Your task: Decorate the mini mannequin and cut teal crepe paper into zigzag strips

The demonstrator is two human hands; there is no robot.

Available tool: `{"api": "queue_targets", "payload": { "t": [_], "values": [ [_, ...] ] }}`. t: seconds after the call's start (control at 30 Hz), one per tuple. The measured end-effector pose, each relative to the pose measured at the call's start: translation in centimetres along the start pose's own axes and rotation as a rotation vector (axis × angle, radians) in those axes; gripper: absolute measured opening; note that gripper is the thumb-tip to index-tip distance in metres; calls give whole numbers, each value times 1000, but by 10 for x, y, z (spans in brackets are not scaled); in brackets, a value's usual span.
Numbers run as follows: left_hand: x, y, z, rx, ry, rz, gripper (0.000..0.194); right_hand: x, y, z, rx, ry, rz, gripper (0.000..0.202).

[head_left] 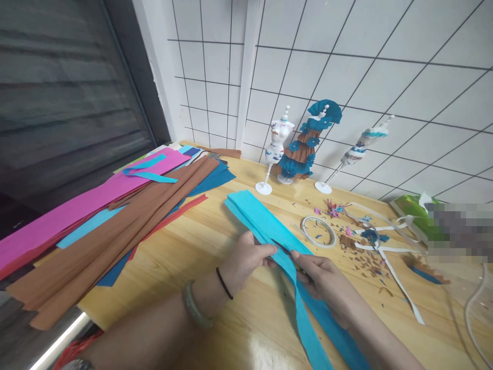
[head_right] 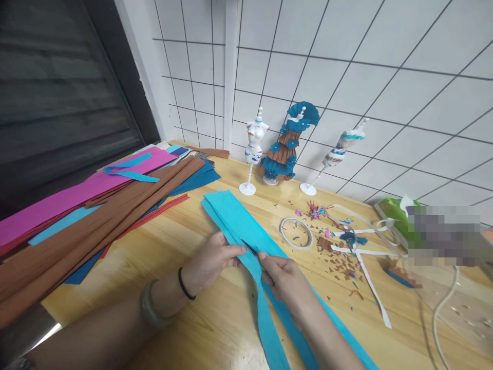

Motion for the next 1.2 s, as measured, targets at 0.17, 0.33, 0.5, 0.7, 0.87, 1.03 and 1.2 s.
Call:
{"api": "queue_targets", "payload": {
  "t": [0.17, 0.33, 0.5, 0.7, 0.87, 1.03, 1.2],
  "values": [
    [1, 0, -2, 0, 1, 6, 26, -1, -3, -1, 8, 14, -15, 56],
    [4, 7, -6, -85, 29, 64, 26, -2, -6, -1, 6, 14, -24, 56],
    [6, 10, -7, -107, 25, 92, 26, 0, -6, 0, 8, 18, -18, 55],
    [5, 11, -3, -124, 0, 85, 24, 4, -7, 2, 65, 8, -23, 54],
    [5, 11, -4, -115, 0, 87, 25, 8, -7, 4, 125, -7, -18, 56],
    [8, 9, -6, -121, 11, 82, 26, 8, -6, 3, 129, 12, -17, 57],
    [8, 9, -6, -117, 6, 90, 26, 5, -7, 4, 123, 21, -8, 56]
  ]
}}
Point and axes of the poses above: each hand's wrist, its own x-axis towards the middle knuckle, its own z-axis out of the palm, y = z × x, the point moved 8 cm from there along x, towards the middle knuckle, and after that the axes turned 12 degrees about -x, right-handed, at the moved point
